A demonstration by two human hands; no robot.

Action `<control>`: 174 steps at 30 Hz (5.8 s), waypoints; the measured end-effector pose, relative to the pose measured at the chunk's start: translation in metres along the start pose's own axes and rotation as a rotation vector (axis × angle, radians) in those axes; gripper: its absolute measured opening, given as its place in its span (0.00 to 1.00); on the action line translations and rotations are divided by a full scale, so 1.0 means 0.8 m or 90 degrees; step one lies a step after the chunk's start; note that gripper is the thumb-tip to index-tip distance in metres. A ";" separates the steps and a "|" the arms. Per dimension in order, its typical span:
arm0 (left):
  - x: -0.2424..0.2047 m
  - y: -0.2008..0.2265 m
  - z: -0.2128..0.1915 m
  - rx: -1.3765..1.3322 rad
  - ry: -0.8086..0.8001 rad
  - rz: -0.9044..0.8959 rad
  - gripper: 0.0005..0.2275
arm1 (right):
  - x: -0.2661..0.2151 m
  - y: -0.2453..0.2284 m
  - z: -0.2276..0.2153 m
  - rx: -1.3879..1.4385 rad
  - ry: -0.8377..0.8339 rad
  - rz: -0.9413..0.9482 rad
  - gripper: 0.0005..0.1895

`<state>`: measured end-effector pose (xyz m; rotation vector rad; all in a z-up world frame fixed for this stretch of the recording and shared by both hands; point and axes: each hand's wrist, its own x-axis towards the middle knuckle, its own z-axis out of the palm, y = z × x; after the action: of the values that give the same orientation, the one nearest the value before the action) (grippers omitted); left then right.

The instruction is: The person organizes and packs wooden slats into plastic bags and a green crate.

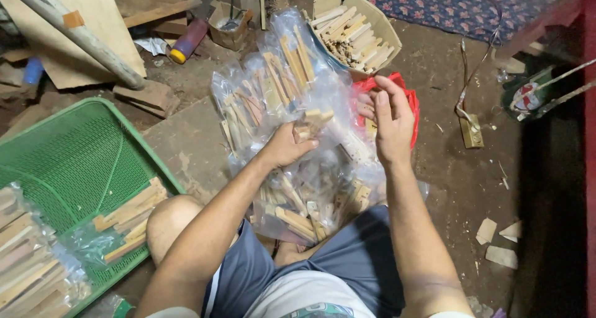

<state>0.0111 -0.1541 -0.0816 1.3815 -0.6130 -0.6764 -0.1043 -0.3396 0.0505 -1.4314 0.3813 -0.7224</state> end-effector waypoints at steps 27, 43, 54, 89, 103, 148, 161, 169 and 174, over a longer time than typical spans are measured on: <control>-0.007 0.004 0.031 0.156 -0.039 -0.058 0.35 | 0.007 -0.175 0.047 -0.496 -0.278 -0.401 0.06; -0.032 0.095 0.022 0.144 -0.078 0.010 0.14 | 0.014 -0.170 0.056 -0.408 -0.403 -0.373 0.02; -0.025 0.053 -0.002 0.085 0.054 -0.041 0.24 | 0.044 -0.135 0.010 -0.330 -0.321 -0.136 0.32; 0.014 0.186 0.020 0.785 -0.044 -0.169 0.15 | 0.025 -0.040 0.016 -0.686 -0.240 0.070 0.04; 0.027 0.204 0.038 0.578 0.079 -0.195 0.11 | 0.016 -0.124 0.004 -0.688 -0.549 -0.094 0.20; 0.065 0.230 0.042 0.549 0.146 -0.155 0.07 | 0.107 0.271 -0.176 -0.844 -0.146 0.417 0.23; 0.075 0.198 0.045 0.531 0.163 -0.145 0.06 | 0.089 0.275 -0.188 -0.864 -0.208 0.445 0.21; 0.075 0.199 0.047 0.518 0.156 -0.156 0.07 | 0.103 0.287 -0.222 -0.827 0.025 0.329 0.14; 0.079 0.196 0.042 0.486 0.149 -0.143 0.06 | 0.087 0.164 -0.213 -0.691 0.183 -0.023 0.10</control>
<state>0.0398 -0.2135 0.0774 2.2298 -0.5519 -0.4538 -0.1331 -0.5163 -0.0867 -2.3471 1.0824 -0.7846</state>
